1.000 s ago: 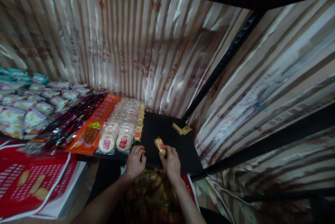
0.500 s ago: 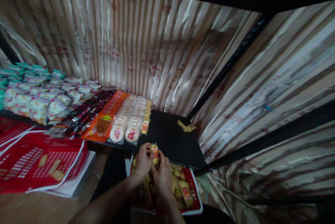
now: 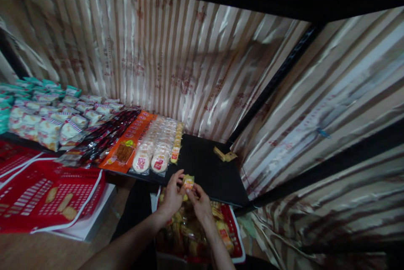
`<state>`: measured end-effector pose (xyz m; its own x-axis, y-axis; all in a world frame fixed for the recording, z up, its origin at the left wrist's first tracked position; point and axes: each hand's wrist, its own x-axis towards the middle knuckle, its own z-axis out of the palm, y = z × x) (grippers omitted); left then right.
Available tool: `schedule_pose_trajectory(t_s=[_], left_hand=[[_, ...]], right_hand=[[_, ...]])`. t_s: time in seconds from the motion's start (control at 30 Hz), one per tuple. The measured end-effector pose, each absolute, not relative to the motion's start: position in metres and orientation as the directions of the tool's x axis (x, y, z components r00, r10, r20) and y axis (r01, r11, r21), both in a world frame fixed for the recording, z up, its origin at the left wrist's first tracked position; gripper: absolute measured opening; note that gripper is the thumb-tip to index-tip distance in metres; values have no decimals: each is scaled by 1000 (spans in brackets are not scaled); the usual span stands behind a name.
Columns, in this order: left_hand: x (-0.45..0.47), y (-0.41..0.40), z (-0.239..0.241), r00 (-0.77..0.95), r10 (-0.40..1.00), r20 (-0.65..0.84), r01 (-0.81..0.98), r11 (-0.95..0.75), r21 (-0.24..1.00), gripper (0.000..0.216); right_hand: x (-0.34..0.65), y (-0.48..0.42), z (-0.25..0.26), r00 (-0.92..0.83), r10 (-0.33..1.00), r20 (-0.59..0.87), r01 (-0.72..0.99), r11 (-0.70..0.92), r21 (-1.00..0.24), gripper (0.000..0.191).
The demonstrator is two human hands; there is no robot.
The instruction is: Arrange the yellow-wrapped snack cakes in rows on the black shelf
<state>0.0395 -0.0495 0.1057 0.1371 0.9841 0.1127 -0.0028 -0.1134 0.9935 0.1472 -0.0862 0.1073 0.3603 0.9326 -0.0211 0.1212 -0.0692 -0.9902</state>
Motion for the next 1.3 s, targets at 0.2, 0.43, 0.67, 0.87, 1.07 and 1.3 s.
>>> schedule_pose_trajectory(t_s=[0.2,0.43,0.67,0.87,1.07,1.3], left_hand=[[31,-50,116,47,969,243,212,-247,945,43],[25,-45,112,105,980,168,257,-190,948,42],[27,-28,104,96,988,120,218,-139,966,47],[25,-23,92,99,983,152,206,-170,964,42],[23,-25,84,80,982,173,280,-189,941,41],[33,-45,91,210,956,206,239,-254,937,37]], right_hand=[[146,-49,107,437,899,21,154,-52,-987,35],[131,-6,103,437,893,112,373,-67,-925,30],[121,13,106,412,903,121,488,-106,-867,32],[119,12,95,397,906,147,412,-33,-910,35],[121,5,95,353,916,192,442,18,-897,32],[216,3,100,408,793,453,815,-92,-571,37]])
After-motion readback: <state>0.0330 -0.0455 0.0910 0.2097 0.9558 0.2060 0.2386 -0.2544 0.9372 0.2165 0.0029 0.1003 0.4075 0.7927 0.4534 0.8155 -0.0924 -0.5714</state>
